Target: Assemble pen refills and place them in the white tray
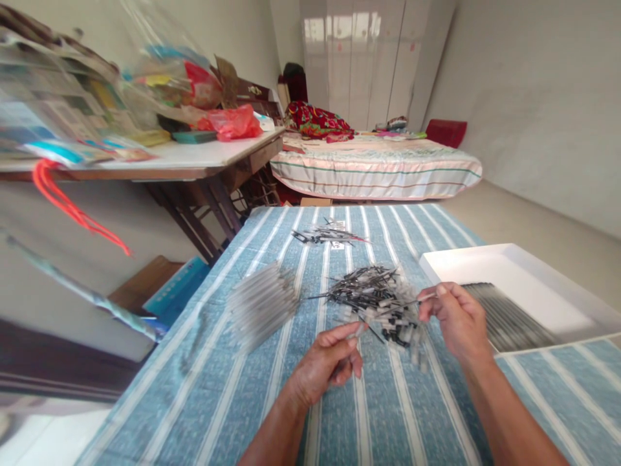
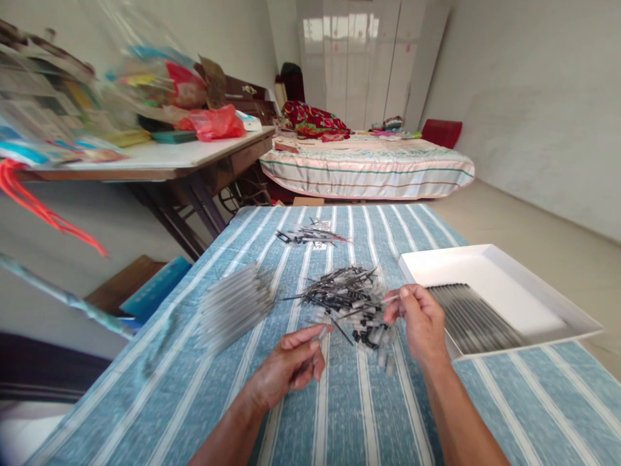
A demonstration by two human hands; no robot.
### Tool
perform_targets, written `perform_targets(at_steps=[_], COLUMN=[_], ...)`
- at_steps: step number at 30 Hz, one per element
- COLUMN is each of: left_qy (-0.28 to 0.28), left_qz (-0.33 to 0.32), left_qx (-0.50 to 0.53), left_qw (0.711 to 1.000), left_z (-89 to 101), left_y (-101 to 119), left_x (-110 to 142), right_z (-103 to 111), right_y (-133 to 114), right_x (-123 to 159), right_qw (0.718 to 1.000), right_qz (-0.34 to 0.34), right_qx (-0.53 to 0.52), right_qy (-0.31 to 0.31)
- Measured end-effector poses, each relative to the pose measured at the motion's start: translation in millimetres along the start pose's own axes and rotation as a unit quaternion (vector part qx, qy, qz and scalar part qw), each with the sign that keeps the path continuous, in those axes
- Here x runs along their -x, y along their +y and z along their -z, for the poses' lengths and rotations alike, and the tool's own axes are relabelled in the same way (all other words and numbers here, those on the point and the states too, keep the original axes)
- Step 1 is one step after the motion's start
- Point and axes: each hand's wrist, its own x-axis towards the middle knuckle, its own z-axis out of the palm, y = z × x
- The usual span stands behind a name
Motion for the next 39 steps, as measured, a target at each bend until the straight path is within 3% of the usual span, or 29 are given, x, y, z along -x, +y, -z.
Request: perform_targets(at_steps=[5,22,32,39], left_qy=[-0.018,-0.040,-0.088,-0.068], left_qz=[-0.001,0.008,0.095,0.096], left_qx=[0.003,-0.008,-0.029,-0.021], left_qw=[1.000,0.999,0.991,0.993], left_z=[-0.1,0.7,3.5,-2.9], left_y=[-1,-2,-7,-8], left_x=[1,2,4,4], right_z=[-7,-1,-4,-18], right_y=[2,3,0,2], right_x=[5,2,4,11], right_qw=[0.999,0.998,0.994,0.984], right_qz=[-0.018,-0.018,-0.050,-0.091], right_qx=[0.005,0.010,0.033,0.060], right_qy=[-0.041,-0.058,-0.091,-0.137])
